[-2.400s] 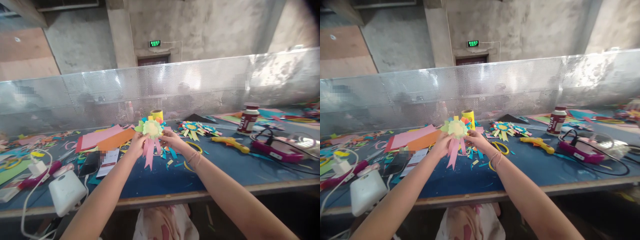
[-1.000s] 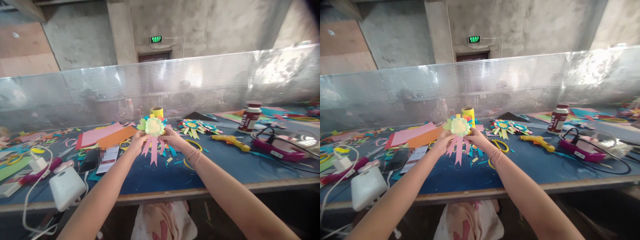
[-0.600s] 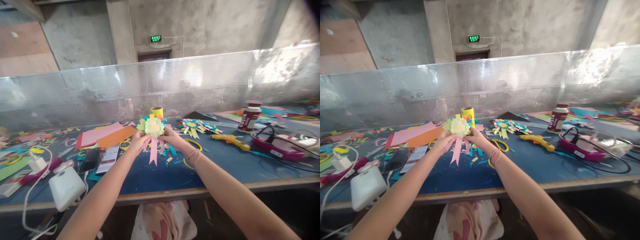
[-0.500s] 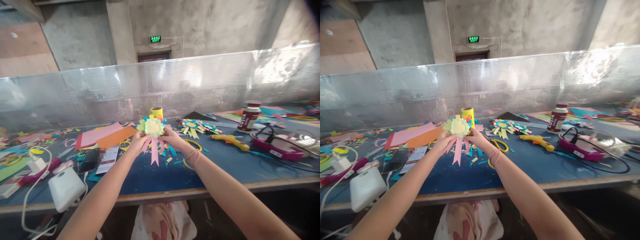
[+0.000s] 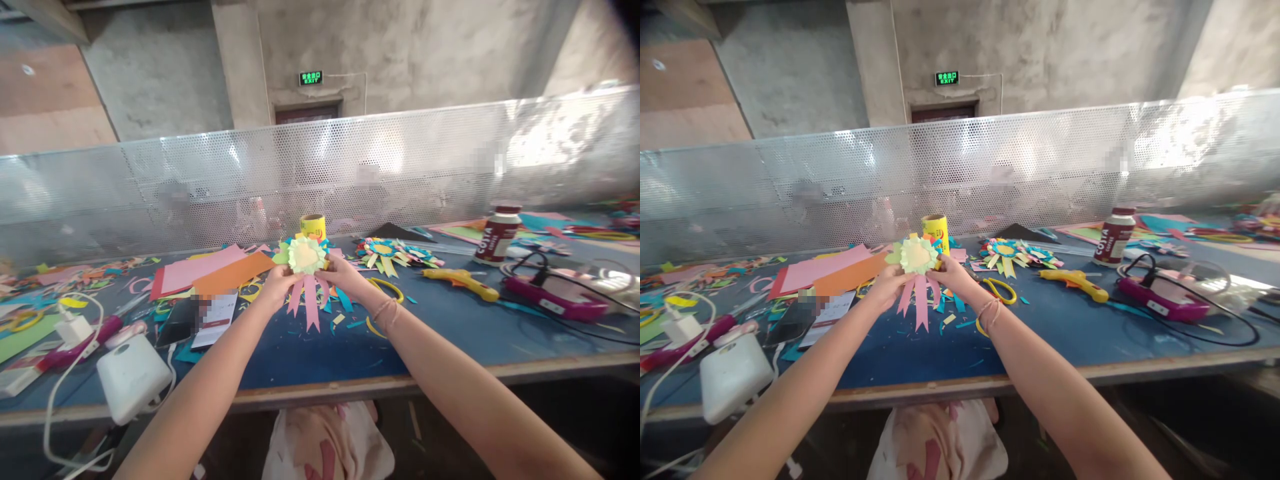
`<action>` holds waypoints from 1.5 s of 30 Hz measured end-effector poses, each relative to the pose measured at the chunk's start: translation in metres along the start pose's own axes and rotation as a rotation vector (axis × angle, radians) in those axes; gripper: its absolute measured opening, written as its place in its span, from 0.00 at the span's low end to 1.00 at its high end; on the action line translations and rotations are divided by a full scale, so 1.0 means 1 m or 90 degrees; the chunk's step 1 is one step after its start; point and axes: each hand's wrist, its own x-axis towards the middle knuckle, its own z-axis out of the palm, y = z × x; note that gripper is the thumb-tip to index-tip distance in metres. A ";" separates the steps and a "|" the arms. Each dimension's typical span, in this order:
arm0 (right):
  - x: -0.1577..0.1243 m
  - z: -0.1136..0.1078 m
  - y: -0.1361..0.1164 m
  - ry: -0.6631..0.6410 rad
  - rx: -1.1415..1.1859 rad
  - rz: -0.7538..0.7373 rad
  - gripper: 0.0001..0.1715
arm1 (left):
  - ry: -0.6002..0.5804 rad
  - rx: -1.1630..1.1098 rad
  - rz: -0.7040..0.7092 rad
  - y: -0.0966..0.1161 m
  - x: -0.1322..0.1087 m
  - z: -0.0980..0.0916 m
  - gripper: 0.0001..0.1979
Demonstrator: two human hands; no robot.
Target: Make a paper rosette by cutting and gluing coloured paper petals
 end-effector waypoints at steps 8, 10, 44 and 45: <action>0.001 -0.001 0.000 0.004 0.006 -0.016 0.21 | 0.002 0.009 0.050 -0.007 0.005 -0.005 0.21; 0.001 -0.001 0.000 -0.001 0.019 -0.008 0.20 | 0.005 0.016 0.055 -0.008 0.006 -0.006 0.21; -0.010 -0.004 -0.008 -0.074 -0.113 0.179 0.18 | 0.097 0.010 0.092 -0.011 0.014 -0.018 0.15; -0.009 -0.004 -0.006 -0.085 -0.130 0.174 0.16 | 0.094 0.008 0.094 -0.011 0.014 -0.018 0.15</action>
